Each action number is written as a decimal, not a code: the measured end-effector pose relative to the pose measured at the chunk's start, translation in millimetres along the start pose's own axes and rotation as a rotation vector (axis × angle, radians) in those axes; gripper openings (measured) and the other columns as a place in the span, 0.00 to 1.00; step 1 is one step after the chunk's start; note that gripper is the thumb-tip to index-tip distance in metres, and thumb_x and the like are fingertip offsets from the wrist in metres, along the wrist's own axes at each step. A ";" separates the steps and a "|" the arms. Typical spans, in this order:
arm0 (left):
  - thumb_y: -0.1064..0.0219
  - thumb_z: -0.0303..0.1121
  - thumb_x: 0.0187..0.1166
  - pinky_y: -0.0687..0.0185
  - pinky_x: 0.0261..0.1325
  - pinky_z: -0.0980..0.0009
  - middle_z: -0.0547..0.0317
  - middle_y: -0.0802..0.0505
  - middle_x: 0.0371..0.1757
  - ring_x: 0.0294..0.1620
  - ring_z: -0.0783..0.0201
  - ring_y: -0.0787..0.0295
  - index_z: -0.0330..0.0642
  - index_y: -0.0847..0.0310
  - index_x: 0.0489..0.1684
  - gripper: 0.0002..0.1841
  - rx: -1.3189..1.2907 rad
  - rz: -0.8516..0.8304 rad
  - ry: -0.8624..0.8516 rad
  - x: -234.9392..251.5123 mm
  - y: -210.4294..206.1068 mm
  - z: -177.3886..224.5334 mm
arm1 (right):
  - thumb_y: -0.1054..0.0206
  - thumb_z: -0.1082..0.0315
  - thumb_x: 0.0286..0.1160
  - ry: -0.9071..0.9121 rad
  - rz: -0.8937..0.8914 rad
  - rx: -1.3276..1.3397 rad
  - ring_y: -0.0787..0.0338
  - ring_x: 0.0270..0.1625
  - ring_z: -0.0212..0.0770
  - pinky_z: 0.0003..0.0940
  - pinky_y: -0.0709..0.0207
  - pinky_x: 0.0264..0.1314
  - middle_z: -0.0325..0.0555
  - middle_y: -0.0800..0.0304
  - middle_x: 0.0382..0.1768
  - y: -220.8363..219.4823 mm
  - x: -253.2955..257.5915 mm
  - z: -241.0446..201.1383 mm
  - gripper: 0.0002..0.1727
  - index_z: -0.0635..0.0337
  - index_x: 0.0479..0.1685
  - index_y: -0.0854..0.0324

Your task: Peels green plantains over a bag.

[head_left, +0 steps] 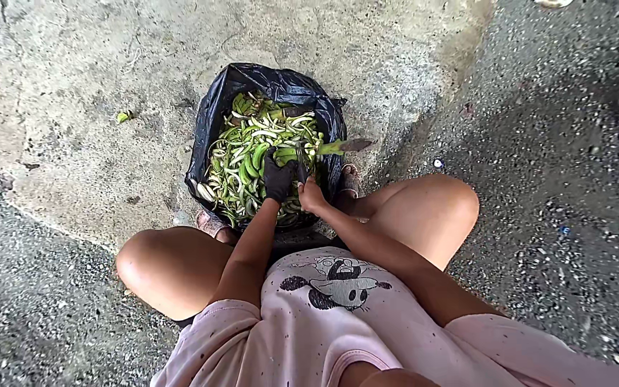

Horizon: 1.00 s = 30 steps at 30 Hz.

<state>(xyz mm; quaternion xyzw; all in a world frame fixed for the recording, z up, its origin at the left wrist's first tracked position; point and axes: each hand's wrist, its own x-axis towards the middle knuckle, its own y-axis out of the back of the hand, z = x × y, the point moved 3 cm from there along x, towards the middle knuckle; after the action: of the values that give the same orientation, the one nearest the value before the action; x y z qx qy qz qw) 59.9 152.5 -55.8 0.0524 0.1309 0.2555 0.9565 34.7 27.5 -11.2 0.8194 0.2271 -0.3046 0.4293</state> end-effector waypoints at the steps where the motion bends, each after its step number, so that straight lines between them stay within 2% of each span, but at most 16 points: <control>1: 0.19 0.35 0.64 0.20 0.73 0.49 0.43 0.16 0.74 0.72 0.52 0.16 0.45 0.38 0.85 0.44 0.006 -0.006 0.011 0.2 0.6 -0.4 | 0.58 0.55 0.97 -0.005 -0.019 0.005 0.07 0.39 0.53 0.48 0.13 0.47 0.63 0.15 0.47 0.4 -5.2 1.7 0.26 0.68 0.79 0.43; 3: 0.19 0.36 0.64 0.20 0.73 0.49 0.43 0.16 0.73 0.72 0.52 0.17 0.44 0.38 0.84 0.44 0.014 -0.022 0.027 -0.6 -0.3 0.3 | 0.59 0.54 0.97 -0.009 -0.027 -0.005 0.07 0.41 0.54 0.49 0.13 0.49 0.65 0.15 0.49 2.6 -0.9 4.7 0.27 0.68 0.80 0.44; 5: 0.18 0.35 0.64 0.20 0.74 0.50 0.43 0.16 0.73 0.72 0.53 0.17 0.43 0.39 0.84 0.45 -0.003 -0.027 0.031 0.6 -2.6 2.6 | 0.57 0.54 0.97 0.015 0.018 0.001 0.06 0.44 0.58 0.54 0.14 0.51 0.67 0.13 0.50 4.2 20.6 4.1 0.26 0.68 0.78 0.41; 6: 0.17 0.34 0.63 0.19 0.73 0.51 0.42 0.16 0.72 0.70 0.52 0.16 0.43 0.40 0.84 0.45 -0.034 -0.021 0.033 1.5 -4.0 3.2 | 0.57 0.54 0.96 0.025 0.038 0.016 0.06 0.43 0.59 0.55 0.13 0.49 0.67 0.13 0.49 3.7 28.2 2.7 0.25 0.67 0.77 0.41; 9: 0.17 0.33 0.61 0.15 0.67 0.49 0.41 0.14 0.69 0.66 0.51 0.13 0.43 0.38 0.84 0.45 -0.098 0.016 0.051 3.4 -3.5 1.7 | 0.58 0.53 0.97 0.019 -0.008 0.059 0.08 0.37 0.55 0.51 0.13 0.44 0.65 0.15 0.46 1.2 12.2 2.1 0.28 0.67 0.81 0.45; 11: 0.17 0.35 0.62 0.19 0.72 0.49 0.41 0.17 0.73 0.71 0.51 0.16 0.44 0.38 0.85 0.45 -0.065 0.018 0.050 4.9 0.4 0.7 | 0.59 0.53 0.98 -0.012 -0.078 0.041 0.09 0.36 0.51 0.46 0.14 0.44 0.62 0.16 0.47 3.1 -5.2 4.9 0.28 0.67 0.82 0.47; 13: 0.18 0.35 0.63 0.19 0.72 0.50 0.41 0.18 0.74 0.71 0.51 0.17 0.44 0.39 0.85 0.45 -0.061 -0.006 0.034 -2.9 -1.5 -1.5 | 0.59 0.52 0.97 -0.027 -0.064 0.054 0.09 0.37 0.52 0.47 0.14 0.45 0.64 0.16 0.47 2.7 -0.4 13.6 0.29 0.67 0.82 0.45; 16: 0.19 0.31 0.64 0.14 0.66 0.53 0.40 0.17 0.71 0.66 0.52 0.14 0.41 0.40 0.83 0.43 -0.214 -0.023 0.017 -7.2 -1.2 8.6 | 0.58 0.53 0.97 0.013 0.014 0.080 0.07 0.40 0.57 0.53 0.14 0.48 0.67 0.14 0.48 4.3 20.2 14.5 0.27 0.68 0.79 0.42; 18: 0.20 0.31 0.67 0.11 0.57 0.53 0.38 0.15 0.67 0.59 0.51 0.12 0.39 0.40 0.83 0.42 -0.266 -0.030 0.066 -4.0 10.3 20.2 | 0.58 0.53 0.97 0.028 0.021 0.095 0.07 0.44 0.59 0.55 0.14 0.52 0.68 0.14 0.51 5.1 25.1 16.8 0.28 0.68 0.80 0.41; 20: 0.21 0.35 0.70 0.09 0.52 0.49 0.39 0.13 0.64 0.55 0.49 0.10 0.40 0.38 0.82 0.39 -0.236 -0.075 0.146 1.9 28.8 33.3 | 0.57 0.53 0.97 0.058 0.029 0.094 0.07 0.46 0.60 0.56 0.15 0.54 0.68 0.13 0.51 4.7 31.4 24.4 0.28 0.68 0.80 0.40; 24: 0.22 0.36 0.72 0.10 0.47 0.54 0.43 0.10 0.53 0.44 0.54 0.09 0.39 0.33 0.76 0.34 -0.082 -0.202 0.212 11.4 60.3 61.6 | 0.56 0.52 0.97 0.118 0.038 0.134 0.07 0.45 0.61 0.57 0.15 0.53 0.68 0.13 0.49 3.2 41.4 34.3 0.28 0.68 0.80 0.40; 27: 0.20 0.44 0.69 0.14 0.46 0.53 0.45 0.10 0.50 0.42 0.54 0.12 0.40 0.31 0.75 0.36 0.164 -0.221 0.196 22.7 78.8 61.7 | 0.56 0.51 0.97 0.137 0.033 0.192 0.08 0.38 0.60 0.58 0.15 0.48 0.66 0.13 0.44 6.1 41.9 39.0 0.28 0.65 0.81 0.40; 30: 0.19 0.46 0.68 0.14 0.54 0.46 0.42 0.10 0.55 0.49 0.49 0.11 0.40 0.29 0.75 0.37 0.285 -0.228 0.189 28.1 93.1 71.1 | 0.58 0.51 0.97 0.133 0.016 0.229 0.09 0.36 0.57 0.55 0.15 0.45 0.64 0.13 0.44 14.6 37.9 41.6 0.29 0.64 0.83 0.41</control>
<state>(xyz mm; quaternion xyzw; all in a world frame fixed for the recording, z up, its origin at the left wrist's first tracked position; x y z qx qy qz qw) 58.8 244.7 21.8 0.1480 0.2598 0.1282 0.9456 58.3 -11.0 -47.8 0.8831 0.2123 -0.2700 0.3195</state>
